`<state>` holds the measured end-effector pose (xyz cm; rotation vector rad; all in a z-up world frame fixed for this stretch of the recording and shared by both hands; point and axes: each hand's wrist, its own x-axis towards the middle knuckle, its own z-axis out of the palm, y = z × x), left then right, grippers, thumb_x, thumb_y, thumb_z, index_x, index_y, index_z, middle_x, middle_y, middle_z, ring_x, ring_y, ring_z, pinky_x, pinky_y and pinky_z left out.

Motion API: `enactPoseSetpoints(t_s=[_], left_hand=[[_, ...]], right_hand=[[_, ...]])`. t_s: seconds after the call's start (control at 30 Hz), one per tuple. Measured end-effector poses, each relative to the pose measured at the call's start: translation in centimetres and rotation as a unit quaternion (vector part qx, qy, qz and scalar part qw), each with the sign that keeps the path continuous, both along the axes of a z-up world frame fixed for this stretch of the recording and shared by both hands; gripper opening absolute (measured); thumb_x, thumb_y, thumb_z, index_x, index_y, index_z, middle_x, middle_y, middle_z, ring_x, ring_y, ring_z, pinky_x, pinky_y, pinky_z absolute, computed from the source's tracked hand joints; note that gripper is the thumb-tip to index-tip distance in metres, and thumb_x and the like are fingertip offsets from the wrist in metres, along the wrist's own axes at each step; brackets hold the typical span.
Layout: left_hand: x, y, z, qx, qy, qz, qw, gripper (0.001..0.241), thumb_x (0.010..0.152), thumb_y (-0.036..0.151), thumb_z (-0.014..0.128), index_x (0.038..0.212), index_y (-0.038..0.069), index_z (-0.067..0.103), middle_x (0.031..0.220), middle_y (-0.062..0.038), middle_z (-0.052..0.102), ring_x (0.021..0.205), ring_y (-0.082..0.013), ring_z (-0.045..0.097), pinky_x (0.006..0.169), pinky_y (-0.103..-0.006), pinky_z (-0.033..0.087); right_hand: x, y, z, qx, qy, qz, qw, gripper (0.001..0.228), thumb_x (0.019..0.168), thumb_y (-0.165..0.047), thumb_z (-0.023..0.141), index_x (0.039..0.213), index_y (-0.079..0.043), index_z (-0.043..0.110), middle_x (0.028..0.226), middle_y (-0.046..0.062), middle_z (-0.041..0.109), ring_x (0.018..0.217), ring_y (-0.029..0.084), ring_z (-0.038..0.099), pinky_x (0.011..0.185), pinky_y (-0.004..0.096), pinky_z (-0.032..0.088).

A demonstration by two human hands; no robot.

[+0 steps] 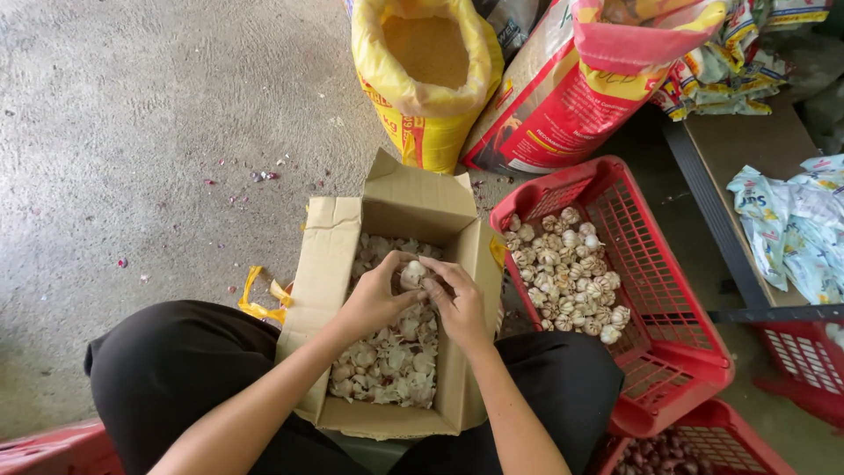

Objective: Peeling garlic bulbs and placing the cloves into a cardboard box.

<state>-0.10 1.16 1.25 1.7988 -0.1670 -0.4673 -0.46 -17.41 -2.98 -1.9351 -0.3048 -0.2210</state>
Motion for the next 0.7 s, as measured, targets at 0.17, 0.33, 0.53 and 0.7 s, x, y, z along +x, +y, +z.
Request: enactPoseSetpoints(t_s=[0.17,0.33,0.53,0.7], left_hand=[[0.1,-0.2,-1.4,0.025,-0.062,0.015,0.998,0.057,0.092,0.013,0.076,0.140,0.003,0.048,0.123,-0.027,0.062,0.114,-0.0477,0.065,0.091,-0.0600,0.060],[0.2,-0.4,-2.7,0.110,-0.146,0.014,0.983,0.055,0.086,0.021,0.082,0.133,0.008,0.055,0.117,-0.019,0.065,0.116,-0.0421,0.061,0.094,-0.0534,0.057],[-0.1,-0.6,-3.1,0.129,-0.153,0.026,0.979,0.050,0.085,0.008,0.068,0.134,0.007,0.057,0.114,-0.020,0.058,0.090,-0.0435,0.072,0.075,-0.0514,0.066],[-0.3,-0.8,-3.6,0.067,-0.073,0.085,0.991,0.054,0.079,0.003,0.067,0.131,0.009,0.057,0.113,-0.022,0.057,0.099,-0.0504,0.068,0.082,-0.0579,0.063]], right_hand=[[0.0,-0.1,-0.8,-0.042,-0.040,-0.001,0.998,0.029,0.100,-0.018,0.068,0.127,-0.012,0.076,0.105,0.013,0.076,0.097,0.031,0.075,0.085,0.043,0.061],[-0.4,-0.2,0.0,-0.126,-0.073,-0.008,0.989,0.029,0.101,-0.014,0.064,0.129,-0.011,0.074,0.106,0.013,0.077,0.096,0.030,0.076,0.085,0.042,0.061],[-0.4,0.1,0.6,-0.175,-0.143,0.013,0.974,0.033,0.101,-0.010,0.063,0.133,-0.011,0.071,0.120,0.010,0.075,0.108,0.029,0.073,0.091,0.041,0.060],[-0.3,-0.3,-1.2,-0.019,-0.039,0.001,0.999,0.022,0.094,-0.005,0.071,0.114,-0.007,0.080,0.108,0.011,0.080,0.103,0.028,0.076,0.090,0.041,0.060]])
